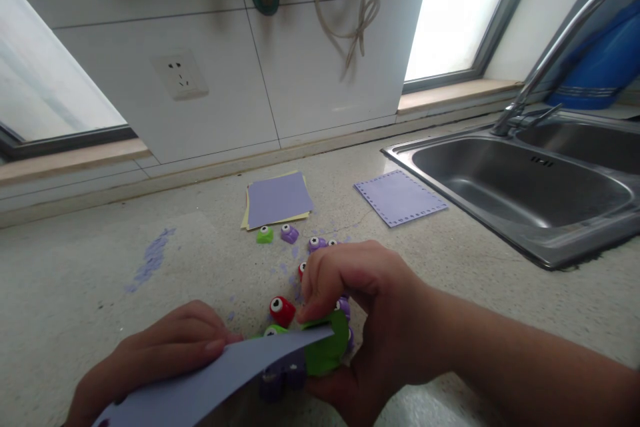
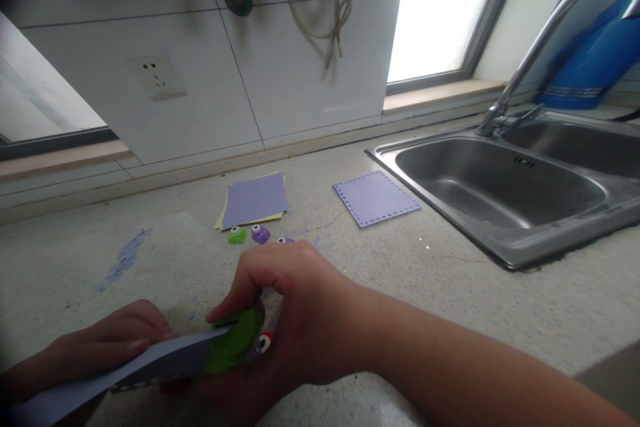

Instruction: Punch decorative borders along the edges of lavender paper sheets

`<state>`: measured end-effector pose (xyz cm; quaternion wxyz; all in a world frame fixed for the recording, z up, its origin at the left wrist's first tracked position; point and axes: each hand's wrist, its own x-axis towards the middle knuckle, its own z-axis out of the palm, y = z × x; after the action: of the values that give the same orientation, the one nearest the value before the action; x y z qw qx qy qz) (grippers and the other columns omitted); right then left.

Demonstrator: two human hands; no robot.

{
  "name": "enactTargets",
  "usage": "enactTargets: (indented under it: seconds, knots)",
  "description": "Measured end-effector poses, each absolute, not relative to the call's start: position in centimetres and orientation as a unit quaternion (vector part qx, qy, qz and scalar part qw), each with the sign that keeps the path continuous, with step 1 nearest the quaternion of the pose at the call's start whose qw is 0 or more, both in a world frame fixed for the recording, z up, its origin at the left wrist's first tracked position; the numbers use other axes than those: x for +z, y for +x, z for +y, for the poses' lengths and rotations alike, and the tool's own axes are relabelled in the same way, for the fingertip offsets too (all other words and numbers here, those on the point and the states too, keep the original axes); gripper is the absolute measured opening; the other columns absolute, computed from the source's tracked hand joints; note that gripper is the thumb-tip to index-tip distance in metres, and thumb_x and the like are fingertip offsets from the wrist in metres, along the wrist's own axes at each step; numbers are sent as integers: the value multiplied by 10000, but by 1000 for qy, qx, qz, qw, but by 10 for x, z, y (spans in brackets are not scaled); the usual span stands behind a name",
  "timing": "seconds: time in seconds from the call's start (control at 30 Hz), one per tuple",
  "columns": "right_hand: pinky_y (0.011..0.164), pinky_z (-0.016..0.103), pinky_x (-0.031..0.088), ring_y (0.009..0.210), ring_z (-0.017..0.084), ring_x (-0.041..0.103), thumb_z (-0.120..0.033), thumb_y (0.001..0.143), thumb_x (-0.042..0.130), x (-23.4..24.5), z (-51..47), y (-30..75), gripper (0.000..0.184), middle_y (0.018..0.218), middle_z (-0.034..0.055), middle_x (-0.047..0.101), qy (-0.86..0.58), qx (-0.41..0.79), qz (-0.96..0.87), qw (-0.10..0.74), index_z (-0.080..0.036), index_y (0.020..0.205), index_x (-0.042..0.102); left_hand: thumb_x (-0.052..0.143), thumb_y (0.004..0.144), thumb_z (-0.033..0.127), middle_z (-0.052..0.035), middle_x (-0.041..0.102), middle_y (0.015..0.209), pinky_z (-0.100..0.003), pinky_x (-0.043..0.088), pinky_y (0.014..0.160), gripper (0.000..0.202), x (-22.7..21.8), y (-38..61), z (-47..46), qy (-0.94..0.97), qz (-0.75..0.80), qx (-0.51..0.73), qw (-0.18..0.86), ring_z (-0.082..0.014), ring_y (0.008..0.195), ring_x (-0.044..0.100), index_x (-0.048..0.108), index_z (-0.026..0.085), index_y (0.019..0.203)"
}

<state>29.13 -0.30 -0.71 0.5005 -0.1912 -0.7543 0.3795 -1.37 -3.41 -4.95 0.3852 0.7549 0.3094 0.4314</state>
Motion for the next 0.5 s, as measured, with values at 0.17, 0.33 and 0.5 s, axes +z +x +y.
enactTargets:
  seconds: [0.17, 0.33, 0.5]
  knots:
    - [659, 319, 497, 594, 142, 620, -315, 520, 911, -6, -5, 291, 356, 696, -15, 723, -200, 393, -755, 485, -231, 737, 642, 660, 870, 488, -79, 776, 818, -394, 601, 759, 236, -42, -3, -41, 720, 397, 442, 361, -262, 791, 703, 820, 327, 938]
    - [662, 309, 497, 591, 137, 628, -313, 541, 907, -5, -7, 294, 328, 698, -26, 722, -199, 391, -767, 468, -237, 731, 651, 716, 816, 522, -88, 775, 769, -401, 598, 742, 233, -37, 4, -43, 687, 415, 469, 370, -270, 767, 705, 825, 319, 846]
    - [660, 303, 491, 605, 135, 624, -319, 560, 913, -8, -4, 294, 325, 716, -21, 723, -182, 399, -771, 462, -232, 750, 664, 743, 771, 575, -99, 773, 741, -411, 601, 747, 294, -34, 7, -40, 670, 436, 454, 393, -271, 748, 707, 820, 292, 785]
